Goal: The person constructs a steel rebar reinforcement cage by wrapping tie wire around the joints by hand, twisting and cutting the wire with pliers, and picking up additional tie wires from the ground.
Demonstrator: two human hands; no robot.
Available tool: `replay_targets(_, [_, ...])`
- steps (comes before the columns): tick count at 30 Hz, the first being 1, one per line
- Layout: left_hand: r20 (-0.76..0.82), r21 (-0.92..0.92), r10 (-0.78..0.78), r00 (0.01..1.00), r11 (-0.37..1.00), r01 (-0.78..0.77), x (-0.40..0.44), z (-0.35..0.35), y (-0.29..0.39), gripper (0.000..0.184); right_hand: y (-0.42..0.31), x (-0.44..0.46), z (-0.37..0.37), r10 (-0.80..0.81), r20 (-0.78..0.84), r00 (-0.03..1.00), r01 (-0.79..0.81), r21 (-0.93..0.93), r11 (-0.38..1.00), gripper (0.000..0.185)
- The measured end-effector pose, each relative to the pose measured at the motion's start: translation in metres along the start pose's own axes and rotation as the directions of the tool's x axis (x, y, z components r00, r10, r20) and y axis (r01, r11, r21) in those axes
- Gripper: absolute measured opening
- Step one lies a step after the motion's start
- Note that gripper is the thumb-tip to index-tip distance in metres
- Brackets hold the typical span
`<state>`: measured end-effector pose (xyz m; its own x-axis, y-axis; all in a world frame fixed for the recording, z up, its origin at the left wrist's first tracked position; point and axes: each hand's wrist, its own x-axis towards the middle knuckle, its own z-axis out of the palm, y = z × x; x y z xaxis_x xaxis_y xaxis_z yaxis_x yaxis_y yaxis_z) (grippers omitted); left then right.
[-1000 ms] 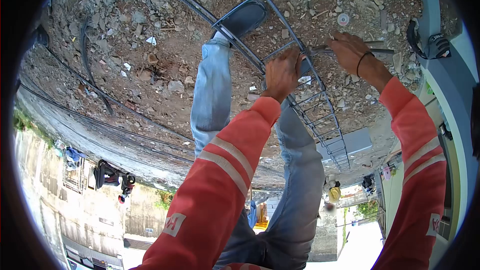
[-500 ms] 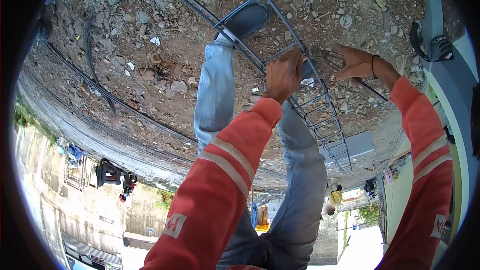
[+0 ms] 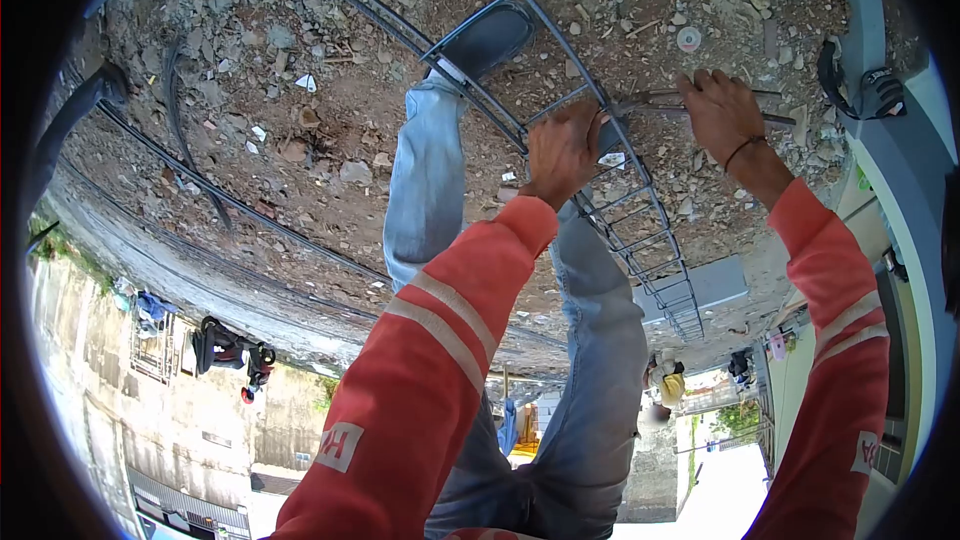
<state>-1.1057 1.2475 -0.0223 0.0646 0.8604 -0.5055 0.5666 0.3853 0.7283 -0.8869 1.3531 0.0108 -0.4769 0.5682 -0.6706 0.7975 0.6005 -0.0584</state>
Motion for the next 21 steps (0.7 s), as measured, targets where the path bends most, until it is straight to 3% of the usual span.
replay_targets(2, [-0.001, -0.009, 0.013, 1.0, 1.0, -0.013, -0.001, -0.002, 0.003, 0.017, 0.015, 0.011, 0.013, -0.064, 0.148, 0.987, 0.029, 0.226, 0.974, 0.03])
replay_targets(6, [-0.023, 0.011, 0.025, 0.999, 1.0, -0.025, -0.001, -0.001, -0.001, 0.019, 0.009, 0.025, 0.089, -0.11, 0.135, 0.985, 0.034, 0.469, 0.883, 0.026])
replay_targets(8, [-0.016, 0.021, 0.01, 1.0, 1.0, -0.01, 0.0, -0.002, -0.004, 0.019, 0.002, 0.028, 0.11, -0.08, 0.054, 0.995, 0.033, 0.595, 0.803, 0.028])
replay_targets(9, [-0.003, 0.025, -0.007, 1.0, 1.0, 0.007, -0.003, -0.002, -0.006, 0.019, 0.002, 0.026, 0.1, -0.081, 0.056, 0.995, 0.031, 0.6, 0.799, 0.028])
replay_targets(11, [-0.015, 0.001, -0.007, 1.0, 1.0, 0.007, -0.004, 0.001, -0.007, 0.019, 0.008, 0.024, 0.048, -0.111, 0.229, 0.967, -0.06, 0.629, 0.775, 0.016])
replay_targets(12, [-0.033, -0.024, 0.002, 0.999, 1.0, -0.003, -0.004, 0.001, -0.006, 0.019, 0.012, 0.017, 0.029, -0.114, 0.226, 0.967, -0.056, 0.631, 0.774, 0.016])
replay_targets(14, [-0.012, 0.005, 0.009, 1.0, 1.0, -0.009, -0.003, 0.0, -0.003, 0.019, 0.025, 0.008, -0.008, -0.322, 0.203, 0.925, 0.059, 0.758, 0.65, 0.027])
replay_targets(15, [0.013, 0.025, 0.019, 1.0, 1.0, -0.019, -0.001, 0.002, 0.002, 0.02, 0.033, 0.014, -0.024, -0.314, 0.2, 0.928, 0.059, 0.752, 0.656, 0.027])
replay_targets(16, [0.017, 0.017, 0.028, 0.999, 0.999, -0.028, -0.003, 0.004, 0.006, 0.02, 0.04, 0.021, -0.04, -0.365, 0.586, 0.723, -0.34, 0.763, 0.55, 0.034])
replay_targets(17, [0.019, 0.007, 0.003, 1.0, 1.0, -0.003, -0.003, 0.004, 0.01, 0.021, 0.046, 0.025, -0.05, -0.46, 0.809, 0.367, -0.687, 0.569, 0.453, 0.041])
replay_targets(18, [0.009, 0.003, -0.024, 1.0, 1.0, 0.024, 0.0, 0.003, 0.012, 0.021, 0.049, 0.028, -0.053, -0.451, 0.808, 0.38, -0.679, 0.574, 0.457, 0.041])
replay_targets(20, [0.014, 0.012, -0.038, 0.999, 0.999, 0.038, 0.0, -0.002, 0.01, 0.022, 0.042, 0.031, -0.044, -0.413, 0.776, 0.477, -0.499, 0.626, 0.6, 0.045])
replay_targets(21, [0.024, 0.017, -0.069, 0.997, 0.998, 0.068, 0.0, -0.005, 0.008, 0.023, 0.034, 0.024, -0.047, -0.337, 0.632, 0.697, -0.152, 0.59, 0.793, 0.048])
